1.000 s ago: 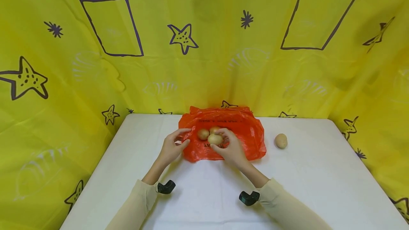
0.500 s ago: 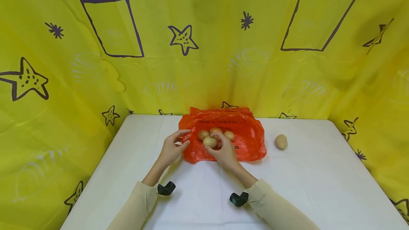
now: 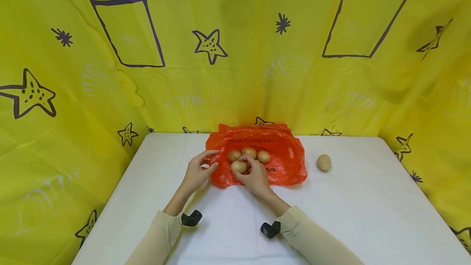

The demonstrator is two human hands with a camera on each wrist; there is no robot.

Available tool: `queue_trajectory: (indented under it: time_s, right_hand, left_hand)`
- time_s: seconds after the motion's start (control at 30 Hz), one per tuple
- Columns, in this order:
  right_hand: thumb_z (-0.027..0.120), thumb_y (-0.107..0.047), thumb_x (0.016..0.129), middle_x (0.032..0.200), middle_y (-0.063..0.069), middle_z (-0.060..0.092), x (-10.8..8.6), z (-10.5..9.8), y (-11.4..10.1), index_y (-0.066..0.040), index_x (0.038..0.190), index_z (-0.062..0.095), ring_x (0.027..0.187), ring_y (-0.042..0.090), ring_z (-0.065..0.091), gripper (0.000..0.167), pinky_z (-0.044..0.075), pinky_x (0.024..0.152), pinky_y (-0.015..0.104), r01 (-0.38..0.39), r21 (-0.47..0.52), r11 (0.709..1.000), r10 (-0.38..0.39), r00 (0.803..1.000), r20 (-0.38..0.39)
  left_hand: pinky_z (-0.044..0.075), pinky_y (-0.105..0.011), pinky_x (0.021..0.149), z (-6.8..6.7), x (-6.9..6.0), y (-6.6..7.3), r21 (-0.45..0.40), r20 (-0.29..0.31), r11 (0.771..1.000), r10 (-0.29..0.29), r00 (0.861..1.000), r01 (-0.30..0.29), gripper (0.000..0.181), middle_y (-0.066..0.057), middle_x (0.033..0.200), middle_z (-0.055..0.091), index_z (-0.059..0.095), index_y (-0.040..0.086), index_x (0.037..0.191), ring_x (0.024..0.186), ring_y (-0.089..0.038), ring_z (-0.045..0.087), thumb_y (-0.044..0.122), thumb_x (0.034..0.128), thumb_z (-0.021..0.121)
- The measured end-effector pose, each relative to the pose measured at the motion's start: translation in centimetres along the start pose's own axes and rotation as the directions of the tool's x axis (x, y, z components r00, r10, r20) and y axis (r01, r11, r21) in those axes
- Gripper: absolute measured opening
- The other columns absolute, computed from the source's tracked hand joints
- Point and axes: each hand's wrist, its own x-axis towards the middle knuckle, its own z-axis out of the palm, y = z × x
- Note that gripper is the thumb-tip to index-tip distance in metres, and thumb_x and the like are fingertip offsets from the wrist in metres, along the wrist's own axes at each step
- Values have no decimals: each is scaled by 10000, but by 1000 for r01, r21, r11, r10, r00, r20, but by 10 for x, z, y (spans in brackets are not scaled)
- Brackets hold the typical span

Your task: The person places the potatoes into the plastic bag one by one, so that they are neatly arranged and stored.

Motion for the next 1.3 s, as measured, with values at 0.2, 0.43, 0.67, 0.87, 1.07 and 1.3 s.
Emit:
queue_trajectory:
  time_s: [0.2, 0.43, 0.67, 0.87, 1.07, 1.3]
  right_hand:
    - [888, -214, 772, 728, -51, 628, 0, 5, 1, -181, 1076, 692, 689, 134, 549, 363, 415, 688, 359, 18, -74, 997, -20, 999, -28]
    - [894, -245, 760, 772, -55, 676, 0, 6, -2, -195, 1082, 706, 782, 212, 627, 376, 405, 750, 442, 23, -122, 992, -30, 998, -51]
    - [887, -271, 774, 822, -45, 702, 0, 6, -5, -212, 1090, 703, 892, 302, 659, 371, 417, 784, 482, -6, -149, 989, -1, 999, -45]
    - [887, -273, 779, 885, -12, 726, 1, 8, -5, -214, 1099, 697, 935, 354, 649, 376, 413, 794, 493, -17, -158, 987, 10, 999, -44]
    - [888, -275, 779, 928, 9, 730, 0, 8, -6, -216, 1109, 695, 945, 368, 632, 387, 406, 790, 480, -30, -165, 986, 23, 999, -41]
    - [889, -280, 781, 957, 19, 732, 1, 8, -7, -216, 1109, 694, 954, 368, 629, 387, 403, 789, 472, -35, -167, 985, 29, 999, -37]
  left_hand:
    - [551, -274, 779, -1, -1, 0, 12, 0, 1000, 1, 1000, -1, 332, -207, 1209, 678, 676, -23, 1264, 985, -399, 661, -60, 934, 678]
    - [538, -247, 777, 0, 1, -5, 13, 4, 1000, -18, 1000, 18, 341, -210, 1230, 670, 668, -21, 1277, 1000, -398, 654, -57, 938, 674]
    - [536, -249, 774, 6, 7, -37, 21, -13, 999, -34, 999, 34, 360, -182, 1244, 670, 674, 30, 1298, 1011, -380, 653, -23, 943, 690]
    - [550, -258, 787, 3, 8, -43, 15, 4, 999, -48, 999, 48, 356, -93, 1229, 682, 697, 125, 1290, 1007, -290, 658, 33, 947, 715]
    - [566, -280, 794, 2, 8, -43, 22, 17, 999, -50, 999, 50, 346, -73, 1232, 677, 698, 150, 1286, 1006, -269, 655, 49, 956, 707]
    - [566, -288, 800, 2, 8, -42, 20, 15, 998, -55, 998, 55, 352, -78, 1242, 675, 698, 151, 1290, 1012, -273, 656, 50, 953, 709]
